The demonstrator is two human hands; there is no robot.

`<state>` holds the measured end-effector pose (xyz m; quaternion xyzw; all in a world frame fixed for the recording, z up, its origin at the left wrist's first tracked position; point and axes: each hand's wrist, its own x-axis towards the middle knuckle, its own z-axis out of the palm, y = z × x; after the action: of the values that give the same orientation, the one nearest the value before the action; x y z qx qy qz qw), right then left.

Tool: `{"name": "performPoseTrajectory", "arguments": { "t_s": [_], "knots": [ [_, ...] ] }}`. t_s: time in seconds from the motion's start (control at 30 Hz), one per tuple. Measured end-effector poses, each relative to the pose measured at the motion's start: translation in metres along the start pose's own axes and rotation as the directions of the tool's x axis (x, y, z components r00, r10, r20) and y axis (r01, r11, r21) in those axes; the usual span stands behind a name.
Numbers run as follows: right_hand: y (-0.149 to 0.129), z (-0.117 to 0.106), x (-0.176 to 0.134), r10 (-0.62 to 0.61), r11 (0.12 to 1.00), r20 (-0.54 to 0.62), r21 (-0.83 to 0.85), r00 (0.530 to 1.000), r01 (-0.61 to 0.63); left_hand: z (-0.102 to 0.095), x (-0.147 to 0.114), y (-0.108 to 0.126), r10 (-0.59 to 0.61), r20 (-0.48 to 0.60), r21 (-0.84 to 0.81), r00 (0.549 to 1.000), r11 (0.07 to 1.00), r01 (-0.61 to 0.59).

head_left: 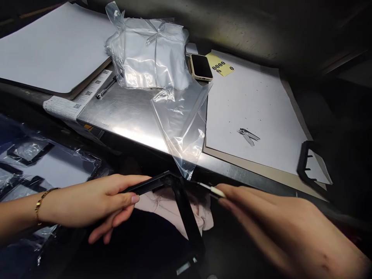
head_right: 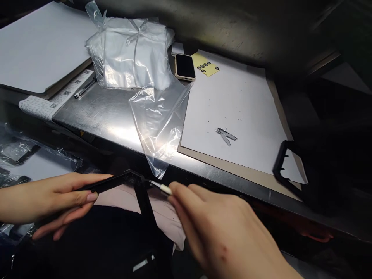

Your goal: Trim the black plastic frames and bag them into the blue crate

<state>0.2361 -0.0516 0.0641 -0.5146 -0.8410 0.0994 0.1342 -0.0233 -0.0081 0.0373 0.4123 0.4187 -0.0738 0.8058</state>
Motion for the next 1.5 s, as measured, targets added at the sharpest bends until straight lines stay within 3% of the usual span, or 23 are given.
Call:
{"name": "performPoseTrajectory", "arguments": {
  "t_s": [0.1, 0.2, 0.33, 0.43, 0.5, 0.53, 0.57, 0.67, 0.8, 1.0, 1.2, 1.27, 1.33, 1.43, 1.5],
  "knots": [
    [0.039, 0.005, 0.005, 0.140, 0.978, -0.149, -0.134, 0.979, -0.161, -0.001, 0.001, -0.002, 0.014, 0.014, -0.010, 1.000, 1.000, -0.014],
    [0.087, 0.028, 0.010, 0.255, 0.864, -0.329, -0.344, 0.909, -0.367, -0.002, 0.002, -0.003, 0.038, 0.025, -0.021, 0.999, 0.999, -0.038],
    [0.125, 0.055, 0.017, 0.249, 0.826, -0.385, -0.395, 0.889, -0.403, -0.003, 0.003, -0.005, 0.062, 0.037, -0.036, 0.997, 0.998, -0.060],
    [0.097, 0.056, 0.019, 0.163, 0.876, -0.451, -0.343, 0.877, -0.340, -0.004, 0.004, -0.006, 0.049, 0.028, -0.046, 0.998, 0.998, -0.048],
    [0.056, 0.050, 0.019, 0.047, 0.943, -0.468, -0.271, 0.882, -0.194, -0.004, 0.006, -0.005, 0.054, 0.035, -0.054, 0.998, 0.997, -0.052],
    [0.034, 0.048, 0.019, -0.027, 0.970, -0.457, -0.228, 0.889, -0.088, -0.003, 0.007, -0.005, 0.059, 0.041, -0.058, 0.997, 0.997, -0.056],
    [0.014, 0.046, 0.019, -0.136, 0.987, -0.485, -0.142, 0.864, 0.076, -0.003, 0.008, -0.004, 0.066, 0.040, -0.059, 0.997, 0.996, -0.064],
    [-0.025, 0.047, 0.021, -0.265, 0.964, -0.361, -0.113, 0.894, 0.240, -0.002, 0.010, -0.003, 0.075, 0.033, -0.059, 0.997, 0.996, -0.072],
    [-0.030, 0.056, 0.028, -0.282, 0.947, -0.241, -0.223, 0.929, 0.230, -0.002, 0.011, -0.005, 0.081, 0.040, -0.083, 0.996, 0.994, -0.078],
    [-0.034, 0.063, 0.033, -0.316, 0.920, -0.178, -0.299, 0.932, 0.255, -0.003, 0.011, -0.010, 0.078, 0.036, -0.123, 0.996, 0.990, -0.073],
    [-0.033, 0.076, 0.033, -0.303, 0.945, -0.249, -0.200, 0.920, 0.257, -0.004, 0.013, -0.009, 0.094, 0.043, -0.132, 0.995, 0.987, -0.087],
    [-0.028, 0.072, 0.029, -0.255, 0.967, -0.292, -0.083, 0.922, 0.241, -0.004, 0.012, -0.008, 0.081, 0.040, -0.111, 0.996, 0.991, -0.076],
    [-0.021, 0.060, 0.022, -0.140, 0.964, -0.291, 0.179, 0.946, 0.197, -0.005, 0.010, -0.006, 0.059, 0.035, -0.078, 0.998, 0.995, -0.056],
    [-0.011, 0.041, 0.010, 0.014, 0.826, -0.116, 0.561, 0.993, 0.054, -0.005, 0.007, -0.005, 0.047, 0.030, -0.073, 0.998, 0.996, -0.045],
    [-0.003, 0.035, 0.003, 0.025, 0.808, -0.031, 0.590, 0.999, -0.002, -0.005, 0.007, -0.004, 0.047, 0.030, -0.091, 0.998, 0.995, -0.044]
  ]
}}
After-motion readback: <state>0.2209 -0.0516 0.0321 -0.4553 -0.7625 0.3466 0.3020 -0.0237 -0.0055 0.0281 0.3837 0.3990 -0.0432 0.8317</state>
